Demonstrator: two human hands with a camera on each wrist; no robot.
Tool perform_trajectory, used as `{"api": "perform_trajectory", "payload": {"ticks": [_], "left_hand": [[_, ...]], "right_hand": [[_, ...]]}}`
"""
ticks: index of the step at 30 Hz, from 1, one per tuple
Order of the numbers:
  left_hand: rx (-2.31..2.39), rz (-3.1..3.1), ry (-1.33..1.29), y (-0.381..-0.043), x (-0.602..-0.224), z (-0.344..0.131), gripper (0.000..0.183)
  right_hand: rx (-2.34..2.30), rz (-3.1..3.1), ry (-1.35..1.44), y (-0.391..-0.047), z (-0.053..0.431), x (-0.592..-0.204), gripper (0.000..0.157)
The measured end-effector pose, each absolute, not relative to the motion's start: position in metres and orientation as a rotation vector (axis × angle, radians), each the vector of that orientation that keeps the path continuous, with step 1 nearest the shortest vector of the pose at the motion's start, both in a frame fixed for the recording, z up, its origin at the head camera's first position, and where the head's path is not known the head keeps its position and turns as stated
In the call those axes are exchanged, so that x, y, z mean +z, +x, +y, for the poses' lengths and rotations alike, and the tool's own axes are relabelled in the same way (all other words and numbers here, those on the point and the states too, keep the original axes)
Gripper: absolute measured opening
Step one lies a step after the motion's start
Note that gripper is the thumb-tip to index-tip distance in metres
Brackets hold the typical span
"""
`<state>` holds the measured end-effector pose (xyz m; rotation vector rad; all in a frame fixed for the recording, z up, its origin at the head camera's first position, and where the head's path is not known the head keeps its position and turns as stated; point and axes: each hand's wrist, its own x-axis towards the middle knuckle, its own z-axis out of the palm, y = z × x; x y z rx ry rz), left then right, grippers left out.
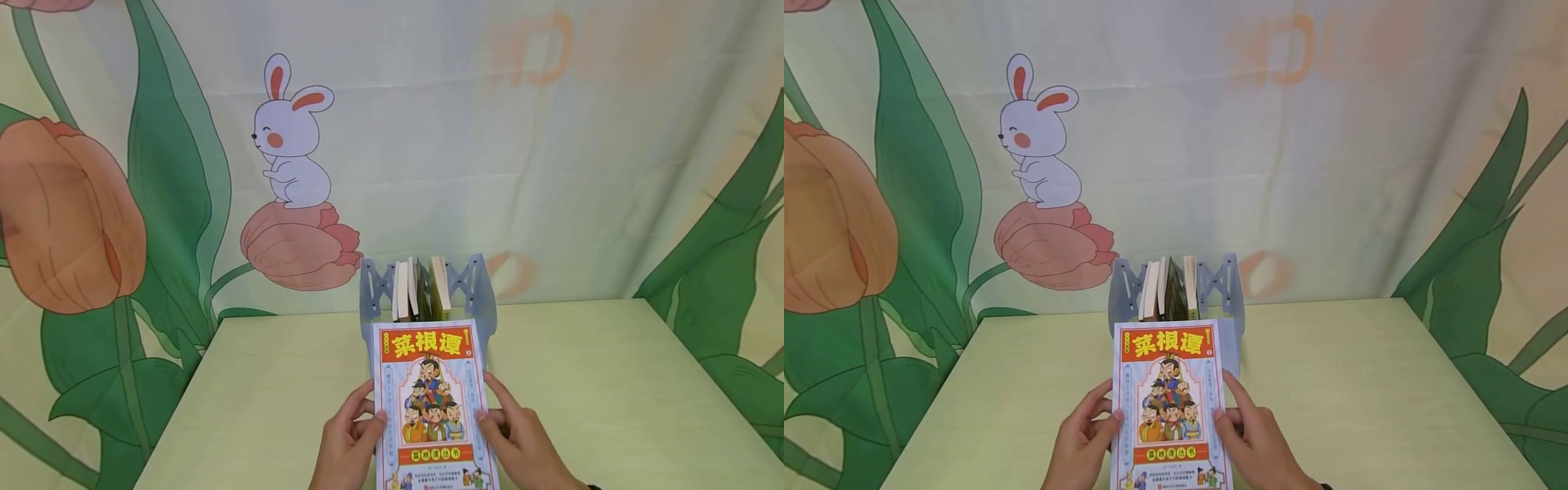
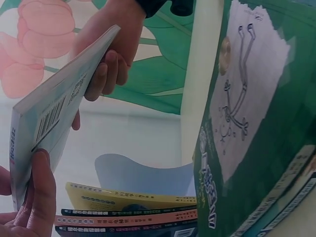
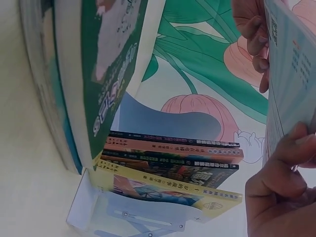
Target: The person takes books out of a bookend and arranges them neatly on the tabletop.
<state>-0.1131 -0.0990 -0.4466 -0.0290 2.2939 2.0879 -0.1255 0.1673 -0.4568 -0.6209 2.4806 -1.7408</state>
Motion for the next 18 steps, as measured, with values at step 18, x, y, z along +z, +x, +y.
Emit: {"api": "perform_trajectory", "payload": {"ticks": [18], "left_hand": [[1.947,2.264,-0.057,-0.106,-0.468,-0.101,0.051]], "right_hand": [[-1.629,2.356,-0.329,-0.117,0.170,-0.470,0.067]]}}
